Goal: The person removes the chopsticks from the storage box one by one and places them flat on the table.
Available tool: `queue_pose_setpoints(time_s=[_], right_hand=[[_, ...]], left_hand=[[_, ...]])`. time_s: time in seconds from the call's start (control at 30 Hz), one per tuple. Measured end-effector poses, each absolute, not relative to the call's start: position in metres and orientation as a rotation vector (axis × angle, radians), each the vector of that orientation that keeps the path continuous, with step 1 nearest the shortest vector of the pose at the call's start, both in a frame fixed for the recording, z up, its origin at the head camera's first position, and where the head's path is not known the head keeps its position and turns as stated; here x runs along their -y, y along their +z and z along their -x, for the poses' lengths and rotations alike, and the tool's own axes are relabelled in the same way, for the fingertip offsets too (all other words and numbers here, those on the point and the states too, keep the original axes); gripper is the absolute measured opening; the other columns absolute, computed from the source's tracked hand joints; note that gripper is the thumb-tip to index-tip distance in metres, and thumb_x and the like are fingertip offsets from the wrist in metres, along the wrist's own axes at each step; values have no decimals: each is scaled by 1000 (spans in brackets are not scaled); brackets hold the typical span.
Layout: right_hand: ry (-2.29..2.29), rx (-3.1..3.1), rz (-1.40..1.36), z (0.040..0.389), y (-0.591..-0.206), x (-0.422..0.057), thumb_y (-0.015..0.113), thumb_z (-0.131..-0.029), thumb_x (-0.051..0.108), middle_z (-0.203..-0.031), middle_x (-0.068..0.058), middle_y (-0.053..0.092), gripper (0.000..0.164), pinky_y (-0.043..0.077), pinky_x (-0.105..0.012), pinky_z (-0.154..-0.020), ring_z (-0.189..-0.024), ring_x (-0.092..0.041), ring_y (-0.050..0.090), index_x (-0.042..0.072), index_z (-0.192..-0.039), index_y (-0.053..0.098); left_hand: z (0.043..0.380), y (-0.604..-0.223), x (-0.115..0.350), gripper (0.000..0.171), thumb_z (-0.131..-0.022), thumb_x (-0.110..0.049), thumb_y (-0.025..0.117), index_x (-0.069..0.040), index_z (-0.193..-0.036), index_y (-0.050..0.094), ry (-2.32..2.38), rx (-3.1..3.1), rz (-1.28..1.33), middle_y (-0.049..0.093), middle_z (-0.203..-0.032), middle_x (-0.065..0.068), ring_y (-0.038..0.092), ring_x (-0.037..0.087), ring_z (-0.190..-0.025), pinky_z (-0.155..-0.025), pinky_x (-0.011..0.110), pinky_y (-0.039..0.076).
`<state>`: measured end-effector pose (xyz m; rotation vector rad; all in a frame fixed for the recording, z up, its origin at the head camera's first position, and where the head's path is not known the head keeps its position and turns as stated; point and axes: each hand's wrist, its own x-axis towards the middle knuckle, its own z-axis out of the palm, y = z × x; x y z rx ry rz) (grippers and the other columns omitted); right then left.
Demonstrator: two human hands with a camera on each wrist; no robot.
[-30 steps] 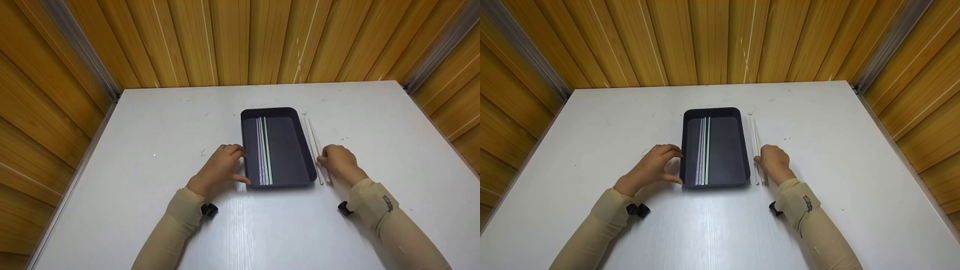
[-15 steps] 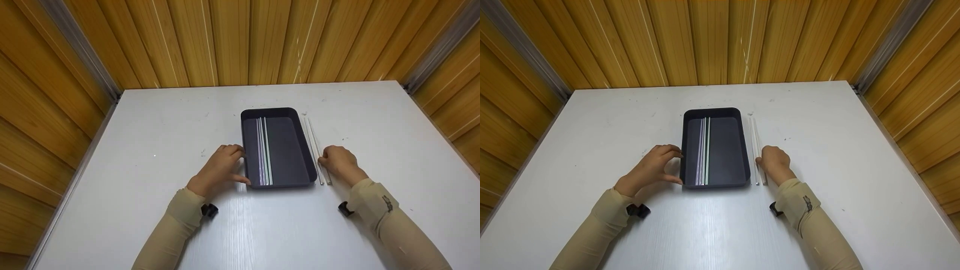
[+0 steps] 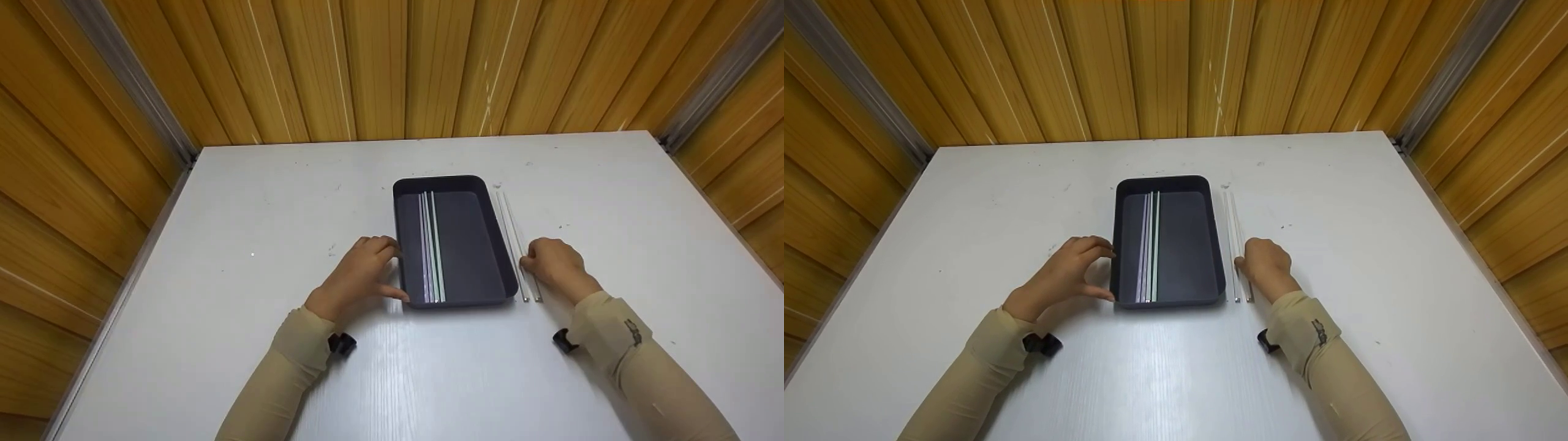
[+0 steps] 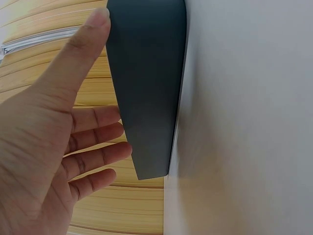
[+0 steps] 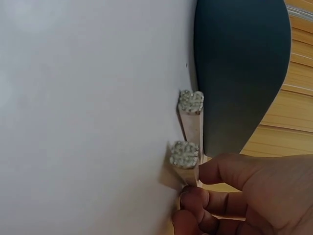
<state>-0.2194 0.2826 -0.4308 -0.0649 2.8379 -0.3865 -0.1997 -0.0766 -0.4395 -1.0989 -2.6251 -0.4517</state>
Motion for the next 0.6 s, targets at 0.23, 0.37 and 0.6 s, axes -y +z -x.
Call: queue_pose_setpoints(time_s=[0.23, 0.37, 0.6], right_hand=[[-376, -2829, 55, 220, -431, -283, 55, -91, 25, -92, -19, 67, 28, 43, -33, -57, -72, -25, 53, -1, -92, 64], [-378, -2831, 55, 219, -431, -283, 55, -91, 26, -90, -18, 66, 27, 42, -32, -57, -72, -24, 53, 0, -91, 63], [-389, -2841, 55, 219, -431, -285, 55, -91, 27, -87, -16, 65, 27, 41, -32, -56, -70, -24, 53, 1, -88, 63]], left_hand=[[200, -440, 77, 73, -59, -59, 79, -5, -106, 66, -453, 2614, 1104, 62, -115, 6, 60, 21, -107, -98, 34, 45], [200, -439, 77, 74, -59, -60, 78, -5, -106, 66, -448, 2614, 1105, 62, -115, 6, 60, 21, -107, -98, 34, 45], [200, -438, 77, 73, -59, -60, 78, -5, -106, 66, -446, 2618, 1110, 62, -114, 6, 60, 21, -106, -97, 34, 45]])
